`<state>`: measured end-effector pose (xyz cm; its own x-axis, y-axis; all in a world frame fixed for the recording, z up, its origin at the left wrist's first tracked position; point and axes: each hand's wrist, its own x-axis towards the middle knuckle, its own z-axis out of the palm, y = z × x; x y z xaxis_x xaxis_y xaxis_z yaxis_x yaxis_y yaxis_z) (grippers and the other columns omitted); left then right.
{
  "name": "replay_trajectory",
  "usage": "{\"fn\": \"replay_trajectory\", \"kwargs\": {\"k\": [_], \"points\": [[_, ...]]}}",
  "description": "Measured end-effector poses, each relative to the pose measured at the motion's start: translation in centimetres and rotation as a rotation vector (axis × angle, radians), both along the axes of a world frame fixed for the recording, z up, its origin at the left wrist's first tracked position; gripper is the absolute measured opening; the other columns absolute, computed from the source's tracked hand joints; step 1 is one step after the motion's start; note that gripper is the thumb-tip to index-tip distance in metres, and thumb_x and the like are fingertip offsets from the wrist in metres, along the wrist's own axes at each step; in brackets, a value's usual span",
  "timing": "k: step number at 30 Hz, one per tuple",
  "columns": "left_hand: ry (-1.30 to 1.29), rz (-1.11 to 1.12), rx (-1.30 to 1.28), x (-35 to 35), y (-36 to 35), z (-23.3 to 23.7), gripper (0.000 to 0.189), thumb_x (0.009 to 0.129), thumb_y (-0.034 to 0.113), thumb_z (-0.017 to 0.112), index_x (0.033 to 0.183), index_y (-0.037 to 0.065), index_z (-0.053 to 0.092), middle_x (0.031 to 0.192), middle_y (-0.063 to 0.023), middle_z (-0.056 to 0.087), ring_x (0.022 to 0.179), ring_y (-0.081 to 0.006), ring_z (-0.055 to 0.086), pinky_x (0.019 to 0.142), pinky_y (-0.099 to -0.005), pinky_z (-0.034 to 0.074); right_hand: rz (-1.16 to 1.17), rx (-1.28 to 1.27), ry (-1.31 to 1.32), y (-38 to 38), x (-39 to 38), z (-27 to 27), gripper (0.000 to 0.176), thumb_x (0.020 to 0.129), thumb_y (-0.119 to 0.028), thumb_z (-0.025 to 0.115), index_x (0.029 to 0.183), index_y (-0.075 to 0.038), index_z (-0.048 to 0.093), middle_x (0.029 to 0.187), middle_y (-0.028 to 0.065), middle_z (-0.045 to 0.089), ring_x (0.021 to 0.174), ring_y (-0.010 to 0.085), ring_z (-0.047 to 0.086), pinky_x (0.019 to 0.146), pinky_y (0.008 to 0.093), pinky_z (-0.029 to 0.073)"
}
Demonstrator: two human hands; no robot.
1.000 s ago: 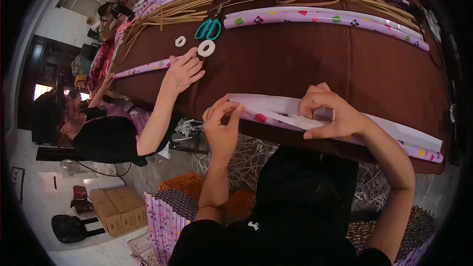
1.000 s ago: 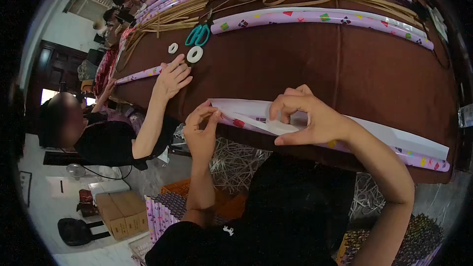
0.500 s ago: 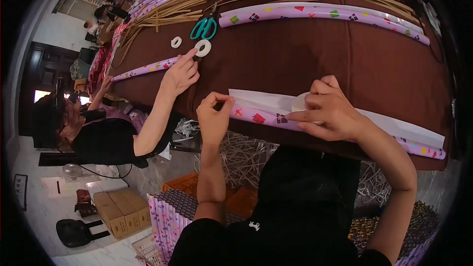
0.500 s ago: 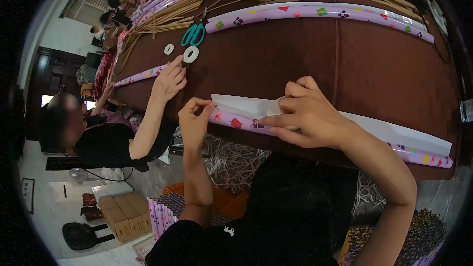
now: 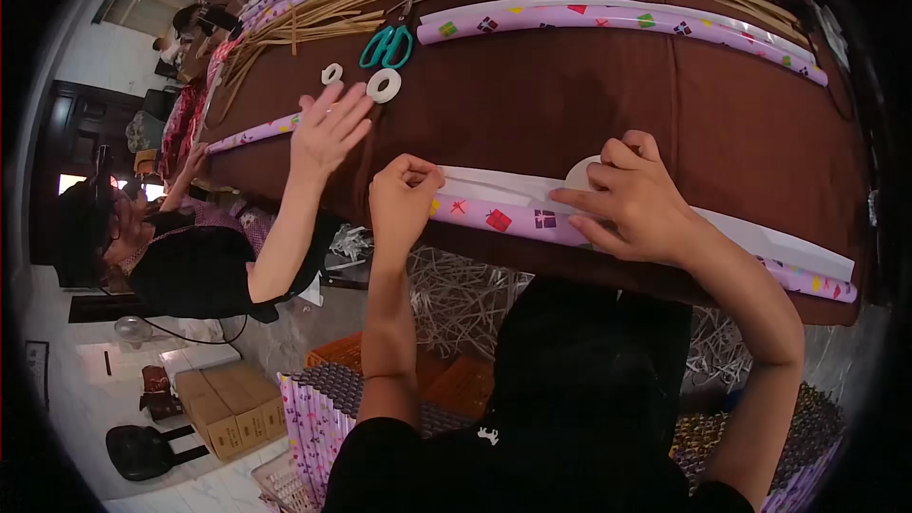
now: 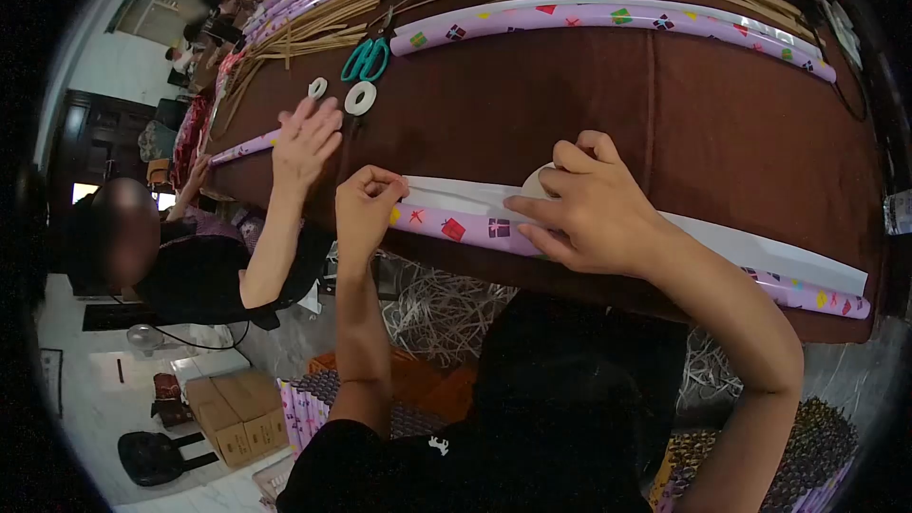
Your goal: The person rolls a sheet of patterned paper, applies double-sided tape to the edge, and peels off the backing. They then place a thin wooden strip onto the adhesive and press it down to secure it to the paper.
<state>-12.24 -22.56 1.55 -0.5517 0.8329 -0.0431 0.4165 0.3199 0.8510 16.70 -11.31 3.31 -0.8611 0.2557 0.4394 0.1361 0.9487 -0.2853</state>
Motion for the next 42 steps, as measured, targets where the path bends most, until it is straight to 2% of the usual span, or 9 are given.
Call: {"fn": "replay_trajectory", "kwargs": {"k": [10, 15, 16, 18, 28, 30, 34, 36, 42], "points": [[0.101, 0.039, -0.007, -0.3, 0.2, -1.0, 0.013, 0.08, 0.012, 0.071, 0.085, 0.0, 0.07, 0.071, -0.0087, 0.07, 0.06, -0.0127, 0.066, 0.056, -0.0279, 0.051, -0.028, 0.018, -0.003, -0.3, -0.4, -0.2, 0.029, 0.081, -0.023, 0.069, 0.108, -0.016, 0.074, 0.072, 0.0023, 0.048, 0.081, 0.0221, 0.045, 0.087, 0.0414, 0.034], [0.206, 0.033, -0.023, -0.4, 0.3, -1.1, 0.014, 0.08, 0.014, 0.071, 0.083, 0.001, 0.071, 0.072, -0.0107, 0.071, 0.063, -0.0194, 0.069, 0.061, -0.0317, 0.052, -0.083, 0.056, -0.017, -0.4, -0.4, -0.3, 0.026, 0.084, -0.033, 0.069, 0.1, -0.014, 0.076, 0.073, 0.0029, 0.056, 0.089, 0.0217, 0.05, 0.093, 0.0427, 0.036], [0.203, 0.03, -0.023, -0.2, 0.4, -0.9, 0.014, 0.08, 0.014, 0.071, 0.083, 0.001, 0.071, 0.072, -0.0107, 0.071, 0.063, -0.0194, 0.069, 0.061, -0.0317, 0.052, -0.086, 0.056, -0.02, -0.4, -0.4, -0.3, 0.026, 0.084, -0.033, 0.069, 0.1, -0.014, 0.076, 0.073, 0.0029, 0.056, 0.089, 0.0217, 0.05, 0.093, 0.0427, 0.036], [0.252, 0.037, -0.04, 0.4, 0.6, -0.2, 0.008, 0.08, 0.002, 0.067, 0.082, -0.005, 0.068, 0.068, -0.0053, 0.067, 0.063, -0.0067, 0.06, 0.058, -0.0214, 0.045, -0.077, 0.074, -0.025, -0.4, -0.3, -0.2, 0.026, 0.084, -0.034, 0.068, 0.098, -0.014, 0.077, 0.072, 0.003, 0.057, 0.089, 0.0217, 0.049, 0.092, 0.0423, 0.037], [0.351, 0.026, -0.063, 0.1, 0.7, -0.4, 0.012, 0.077, 0.006, 0.069, 0.083, -0.004, 0.07, 0.068, -0.0074, 0.068, 0.063, -0.0087, 0.061, 0.059, -0.0249, 0.047, -0.07, 0.075, -0.057, -0.4, -0.3, -0.5, 0.028, 0.085, -0.031, 0.067, 0.106, -0.016, 0.075, 0.075, 0.003, 0.052, 0.087, 0.0222, 0.047, 0.092, 0.0434, 0.034], [0.351, 0.008, -0.069, 0.0, 0.8, -0.4, 0.013, 0.077, 0.007, 0.068, 0.083, -0.003, 0.07, 0.069, -0.0086, 0.069, 0.064, -0.0104, 0.063, 0.061, -0.0258, 0.049, -0.088, 0.104, -0.036, -0.4, -0.4, -0.5, 0.028, 0.087, -0.037, 0.066, 0.095, -0.012, 0.078, 0.072, 0.0023, 0.059, 0.091, 0.0212, 0.049, 0.094, 0.0418, 0.036], [0.365, 0.013, -0.075, 0.6, 0.8, 0.4, 0.013, 0.077, 0.008, 0.067, 0.083, -0.003, 0.07, 0.07, -0.0097, 0.07, 0.066, -0.0122, 0.065, 0.063, -0.0266, 0.05, -0.103, 0.113, -0.045, -0.6, -0.5, -0.6, 0.029, 0.087, -0.037, 0.065, 0.095, -0.012, 0.078, 0.074, 0.0023, 0.061, 0.093, 0.0212, 0.049, 0.096, 0.0424, 0.035], [0.348, 0.018, -0.11, 0.4, 0.8, 0.2, 0.014, 0.079, 0.016, 0.07, 0.083, 0.003, 0.07, 0.074, -0.0122, 0.071, 0.07, -0.0259, 0.071, 0.066, -0.0346, 0.053, -0.104, 0.125, -0.036, -0.6, -0.5, -0.7, 0.029, 0.087, -0.037, 0.065, 0.095, -0.012, 0.078, 0.074, 0.0026, 0.062, 0.094, 0.0214, 0.049, 0.097, 0.0429, 0.035], [0.341, -0.063, -0.207, 0.3, 1.0, 1.4, 0.018, 0.08, 0.019, 0.071, 0.083, 0.002, 0.063, 0.07, -0.0109, 0.069, 0.068, -0.0283, 0.069, 0.063, -0.0379, 0.051, -0.103, 0.083, -0.066, -0.6, -0.5, -0.7, 0.032, 0.089, -0.039, 0.063, 0.096, -0.012, 0.077, 0.076, 0.0039, 0.063, 0.096, 0.022, 0.05, 0.098, 0.0437, 0.035]]}}
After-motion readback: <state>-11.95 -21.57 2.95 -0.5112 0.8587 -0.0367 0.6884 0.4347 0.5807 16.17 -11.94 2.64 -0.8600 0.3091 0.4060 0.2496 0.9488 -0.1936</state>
